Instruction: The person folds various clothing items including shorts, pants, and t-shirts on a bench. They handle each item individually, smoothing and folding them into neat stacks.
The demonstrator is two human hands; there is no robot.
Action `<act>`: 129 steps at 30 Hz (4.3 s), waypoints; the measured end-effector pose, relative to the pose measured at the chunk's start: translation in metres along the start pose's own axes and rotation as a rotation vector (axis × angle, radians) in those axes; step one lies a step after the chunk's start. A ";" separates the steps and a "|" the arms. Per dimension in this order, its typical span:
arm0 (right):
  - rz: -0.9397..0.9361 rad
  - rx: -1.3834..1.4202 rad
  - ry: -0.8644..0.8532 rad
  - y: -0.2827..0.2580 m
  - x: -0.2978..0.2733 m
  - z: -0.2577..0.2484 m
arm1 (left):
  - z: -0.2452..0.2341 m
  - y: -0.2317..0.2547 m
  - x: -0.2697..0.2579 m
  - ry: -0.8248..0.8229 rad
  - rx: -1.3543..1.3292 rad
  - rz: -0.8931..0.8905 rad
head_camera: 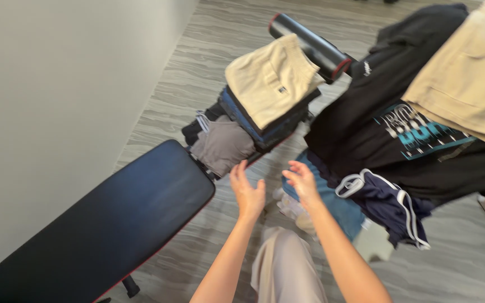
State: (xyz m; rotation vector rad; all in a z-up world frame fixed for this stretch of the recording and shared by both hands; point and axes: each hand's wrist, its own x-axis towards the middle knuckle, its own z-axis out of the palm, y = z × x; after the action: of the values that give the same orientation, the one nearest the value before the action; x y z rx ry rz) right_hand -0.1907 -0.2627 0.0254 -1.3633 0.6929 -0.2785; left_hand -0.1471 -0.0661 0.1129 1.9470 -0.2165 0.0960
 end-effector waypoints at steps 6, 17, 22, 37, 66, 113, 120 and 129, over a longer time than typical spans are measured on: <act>-0.556 -0.882 0.570 -0.022 -0.063 -0.161 | 0.043 0.084 -0.068 -0.437 -0.093 -0.061; -0.156 -0.920 0.559 -0.007 -0.080 -0.265 | 0.066 0.127 -0.131 -0.668 -0.058 0.058; -0.429 -0.385 0.258 -0.108 -0.122 -0.184 | 0.049 0.135 -0.124 -0.606 -0.059 0.114; -0.424 -0.024 -0.529 -0.284 -0.222 0.030 | -0.170 0.128 -0.046 -0.211 -0.387 0.025; -0.676 -0.524 -0.801 -0.130 -0.216 0.323 | -0.523 -0.080 -0.040 0.126 0.853 0.179; 0.065 -0.358 -0.670 -0.095 -0.115 0.403 | -0.444 -0.144 0.069 0.094 -0.233 -0.750; -0.303 -0.084 -1.002 -0.198 -0.216 0.414 | -0.425 -0.009 0.069 0.053 -0.274 -0.184; -0.737 -0.182 -0.677 -0.241 -0.242 0.383 | -0.473 0.063 0.041 -0.020 -0.352 -0.002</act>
State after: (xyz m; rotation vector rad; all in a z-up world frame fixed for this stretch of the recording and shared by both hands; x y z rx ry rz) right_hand -0.0985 0.1290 0.3442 -1.7209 -0.3761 -0.3091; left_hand -0.1026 0.3445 0.3558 1.5981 -0.2283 0.0337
